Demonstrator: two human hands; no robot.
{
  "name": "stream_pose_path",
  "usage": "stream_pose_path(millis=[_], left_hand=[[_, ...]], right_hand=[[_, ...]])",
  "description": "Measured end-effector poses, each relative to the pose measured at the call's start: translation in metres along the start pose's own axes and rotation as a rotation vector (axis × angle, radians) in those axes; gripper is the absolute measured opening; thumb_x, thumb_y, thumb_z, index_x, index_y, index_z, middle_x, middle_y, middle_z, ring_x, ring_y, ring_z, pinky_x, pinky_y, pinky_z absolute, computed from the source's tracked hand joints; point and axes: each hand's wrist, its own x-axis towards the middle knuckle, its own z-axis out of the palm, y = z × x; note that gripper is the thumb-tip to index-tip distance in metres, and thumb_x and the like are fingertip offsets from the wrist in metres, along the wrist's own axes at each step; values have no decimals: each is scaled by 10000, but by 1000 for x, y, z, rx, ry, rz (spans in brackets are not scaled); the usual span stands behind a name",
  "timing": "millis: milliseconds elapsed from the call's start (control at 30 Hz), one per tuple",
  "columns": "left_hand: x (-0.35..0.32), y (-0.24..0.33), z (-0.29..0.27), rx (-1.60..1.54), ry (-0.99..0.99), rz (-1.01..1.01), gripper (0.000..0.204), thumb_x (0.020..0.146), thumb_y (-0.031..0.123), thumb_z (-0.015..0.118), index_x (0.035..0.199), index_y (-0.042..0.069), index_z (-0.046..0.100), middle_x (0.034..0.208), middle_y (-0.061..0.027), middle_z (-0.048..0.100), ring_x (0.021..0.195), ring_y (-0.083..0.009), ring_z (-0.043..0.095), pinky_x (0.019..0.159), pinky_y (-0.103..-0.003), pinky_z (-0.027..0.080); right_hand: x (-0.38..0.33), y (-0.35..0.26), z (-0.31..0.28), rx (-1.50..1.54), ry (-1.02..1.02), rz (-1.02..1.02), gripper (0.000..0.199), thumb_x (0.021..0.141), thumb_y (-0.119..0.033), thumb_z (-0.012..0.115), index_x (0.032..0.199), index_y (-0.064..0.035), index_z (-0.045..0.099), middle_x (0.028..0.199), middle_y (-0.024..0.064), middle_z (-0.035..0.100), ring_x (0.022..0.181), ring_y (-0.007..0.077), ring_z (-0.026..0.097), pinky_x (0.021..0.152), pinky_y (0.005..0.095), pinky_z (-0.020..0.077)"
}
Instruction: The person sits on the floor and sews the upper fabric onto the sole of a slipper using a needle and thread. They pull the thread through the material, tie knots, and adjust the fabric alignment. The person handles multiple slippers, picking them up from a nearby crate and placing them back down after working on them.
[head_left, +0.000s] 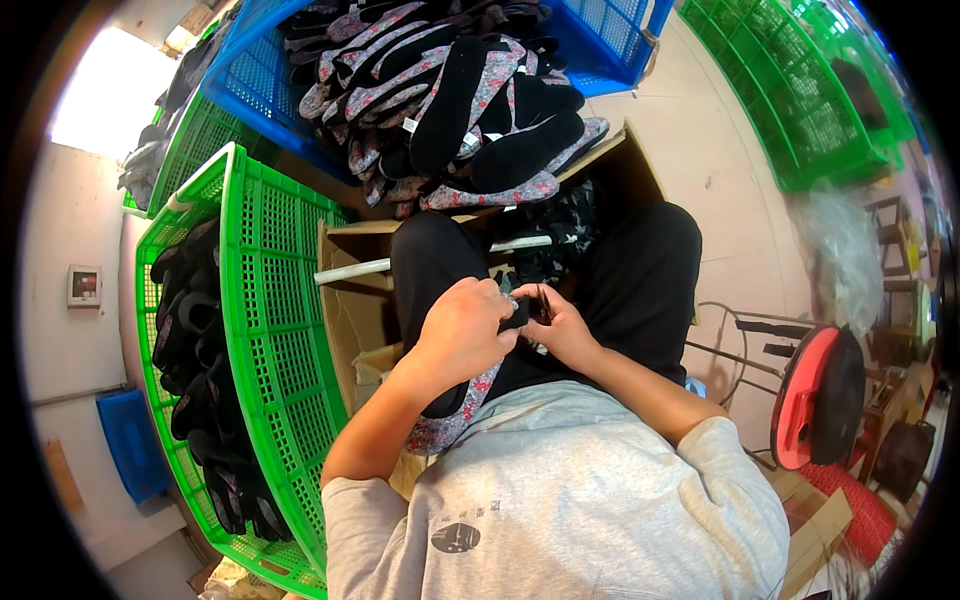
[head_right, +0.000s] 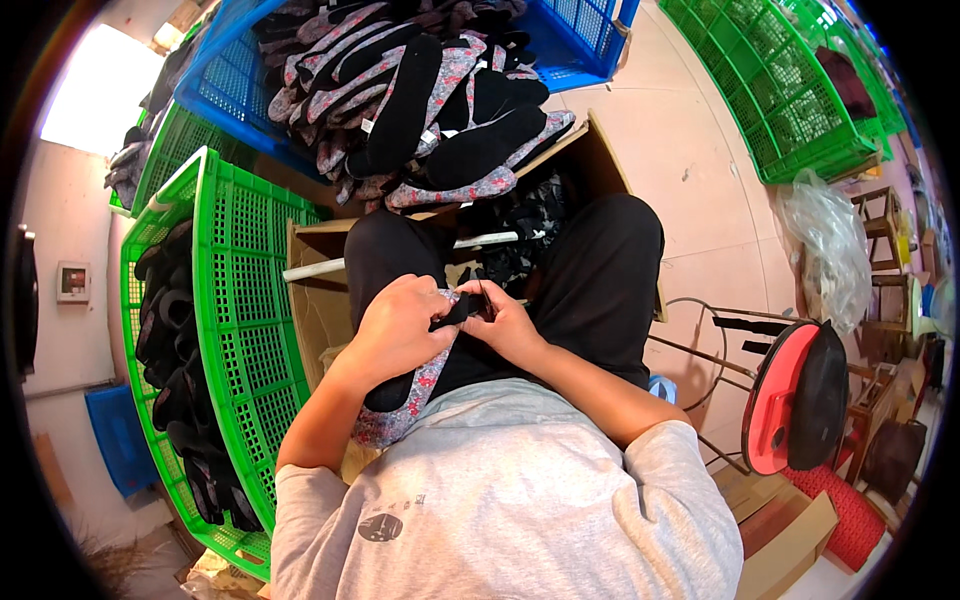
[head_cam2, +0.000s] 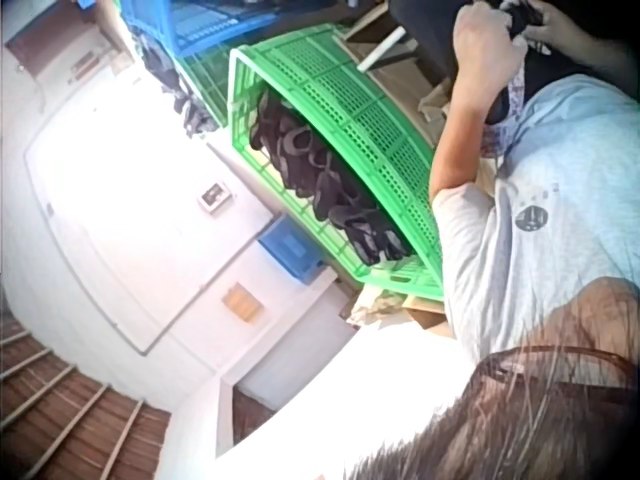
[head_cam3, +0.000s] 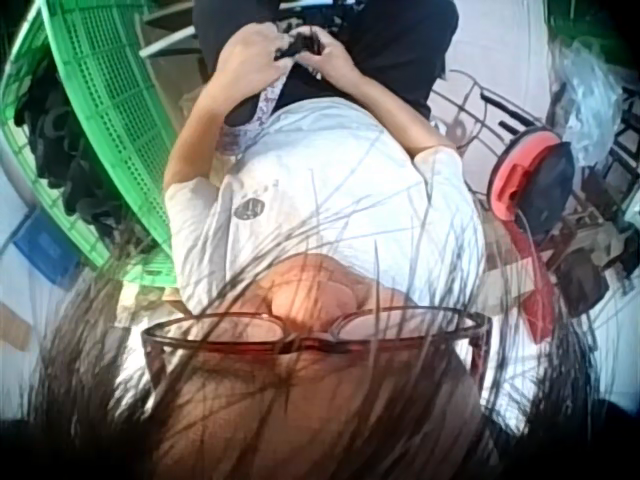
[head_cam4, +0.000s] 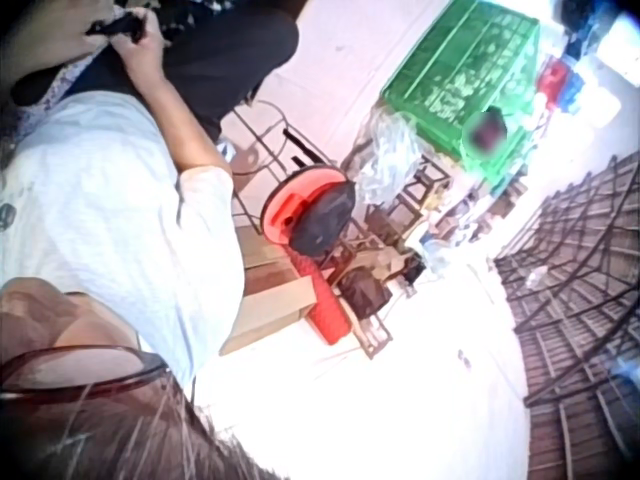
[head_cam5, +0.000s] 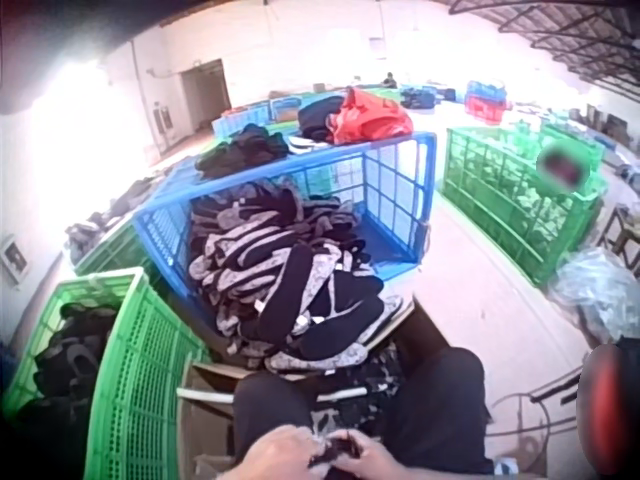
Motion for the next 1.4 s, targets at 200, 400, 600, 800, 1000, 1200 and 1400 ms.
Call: stream_pose_path(millis=[200,400,600,800,1000,1200,1400], left_hand=[[13,-19,5,-205,-135,-59,211,724,136,756,669,5,599,641,-107,540,648,-270,537,605,-386,434],[14,-23,-7,-634,-242,-613,242,826,170,762,730,-26,657,588,-20,556,551,-79,465,503,-291,374],[24,-19,-17,-776,-308,-733,227,844,179,764,806,-34,695,646,11,574,580,-44,458,506,-245,366],[21,-50,11,-1014,-277,-710,171,841,137,754,773,3,672,678,14,597,589,-39,489,506,-225,371],[28,-51,12,-979,-346,-729,108,854,92,723,817,3,674,727,-4,638,616,-54,556,546,-209,426],[27,-57,27,-1023,-326,-728,127,855,91,721,773,21,653,700,7,598,610,-57,522,551,-219,399],[32,-48,20,-1031,-313,-746,196,853,88,724,703,39,609,659,26,532,600,-56,469,541,-233,357]], right_hand=[[9,-10,-14,82,232,131,129,984,-189,599,1001,-63,624,820,16,680,584,27,494,541,177,399],[-5,-53,-41,-3,6,325,282,1057,-322,423,1188,-92,522,854,33,641,553,41,397,513,181,324],[-16,-69,-48,-16,-431,391,287,1063,-341,425,1157,-74,473,914,51,621,624,50,372,555,189,329],[-3,-80,-42,-30,-515,329,237,1033,-246,516,1157,-45,498,954,52,640,635,46,417,579,192,385],[4,-93,-34,-49,-488,402,186,1023,-219,538,1107,-54,553,875,26,654,602,26,441,559,180,379],[8,-93,-30,-98,-493,423,183,1027,-227,522,1116,-69,545,882,10,636,613,18,417,549,169,350],[9,-91,-24,-75,-448,426,165,1032,-226,506,1081,-72,537,842,16,621,576,21,387,517,172,321]])
